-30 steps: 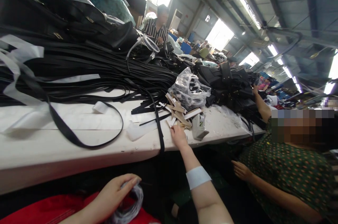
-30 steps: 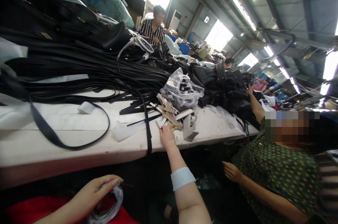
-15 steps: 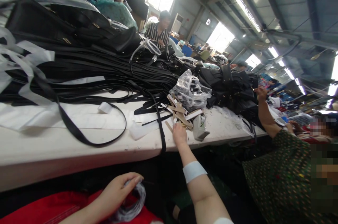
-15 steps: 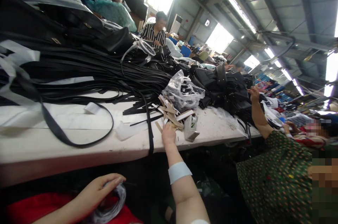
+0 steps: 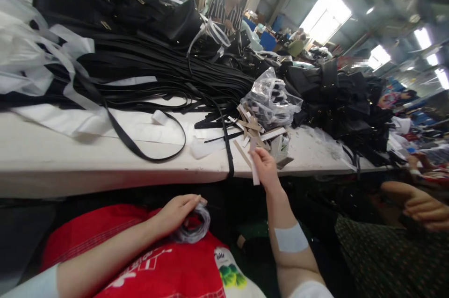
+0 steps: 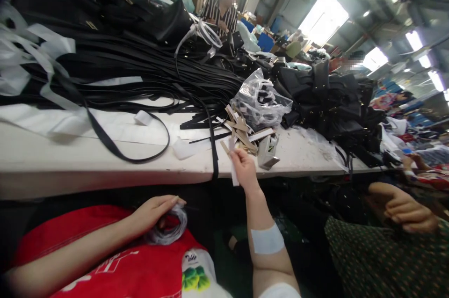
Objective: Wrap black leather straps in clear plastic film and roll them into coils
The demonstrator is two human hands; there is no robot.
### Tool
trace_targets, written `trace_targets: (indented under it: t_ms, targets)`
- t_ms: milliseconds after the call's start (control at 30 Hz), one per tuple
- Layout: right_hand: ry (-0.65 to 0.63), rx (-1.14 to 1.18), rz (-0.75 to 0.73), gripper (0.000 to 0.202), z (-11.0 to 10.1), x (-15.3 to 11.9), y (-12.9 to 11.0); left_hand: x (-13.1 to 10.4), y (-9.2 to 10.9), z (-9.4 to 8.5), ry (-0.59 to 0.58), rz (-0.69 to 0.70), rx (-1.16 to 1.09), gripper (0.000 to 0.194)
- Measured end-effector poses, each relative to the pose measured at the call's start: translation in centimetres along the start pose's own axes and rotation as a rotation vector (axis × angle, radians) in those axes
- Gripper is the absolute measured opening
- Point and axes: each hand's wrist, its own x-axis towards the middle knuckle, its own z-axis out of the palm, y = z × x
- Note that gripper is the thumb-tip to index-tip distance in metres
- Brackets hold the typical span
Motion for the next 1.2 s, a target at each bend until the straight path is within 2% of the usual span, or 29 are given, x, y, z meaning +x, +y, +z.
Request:
trace_targets:
  t_ms: [67,100,133,200,400,467,533,600,733,833,900,1000,1200]
  targets:
    - [-0.5,-0.042,-0.12,0.03,0.4,-2.8,-3.5,0.2,0.0,0.1,-0.009,-0.026,-0.037,0.059]
    - [-0.689,-0.086,-0.174,0.03,0.7,-4.1,-5.1,0.2,-0.1,0.2,-0.015,-0.023,-0.045,0.059]
    - [-0.823,-0.142,-0.221,0.032,1.0,-5.2,-6.3,0.3,-0.1,0.2,-0.017,-0.01,-0.045,0.058]
    - [-0.928,-0.28,-0.292,0.034,2.0,-6.8,-8.0,0.4,-0.2,0.2,-0.017,0.026,-0.025,0.055]
    - [-0.937,-0.663,-0.423,0.03,6.9,-8.0,-8.8,-0.2,0.1,0.2,-0.034,0.008,0.036,0.05]
    - [-0.926,-0.705,-0.404,0.024,8.5,-8.0,-8.7,-0.3,0.2,0.1,-0.011,0.067,0.091,0.046]
    - [-0.893,-0.704,-0.362,0.023,9.1,-8.0,-8.6,-0.4,0.1,0.0,0.025,0.115,0.154,0.044]
    - [-0.878,-0.676,-0.355,0.025,8.4,-7.8,-8.4,-0.4,0.0,0.0,0.041,0.082,0.148,0.044]
    - [-0.865,-0.614,-0.378,0.017,4.5,-7.6,-8.2,-0.3,-0.5,0.1,0.033,-0.074,-0.055,0.05]
    - [-0.8,-0.593,-0.338,0.019,2.9,-7.9,-8.1,-0.2,-0.7,0.4,0.012,-0.1,-0.081,0.052]
    - [-0.759,-0.587,-0.292,0.023,3.1,-8.2,-7.9,-0.1,-0.6,0.5,-0.012,-0.077,-0.042,0.052]
    - [-0.702,-0.529,-0.214,0.022,4.2,-8.3,-6.9,0.1,-0.2,0.3,0.004,0.06,0.076,0.044]
    - [-0.638,-0.031,0.083,0.023,5.8,-7.9,-3.5,-0.6,1.3,-0.1,-0.001,0.263,0.293,0.044]
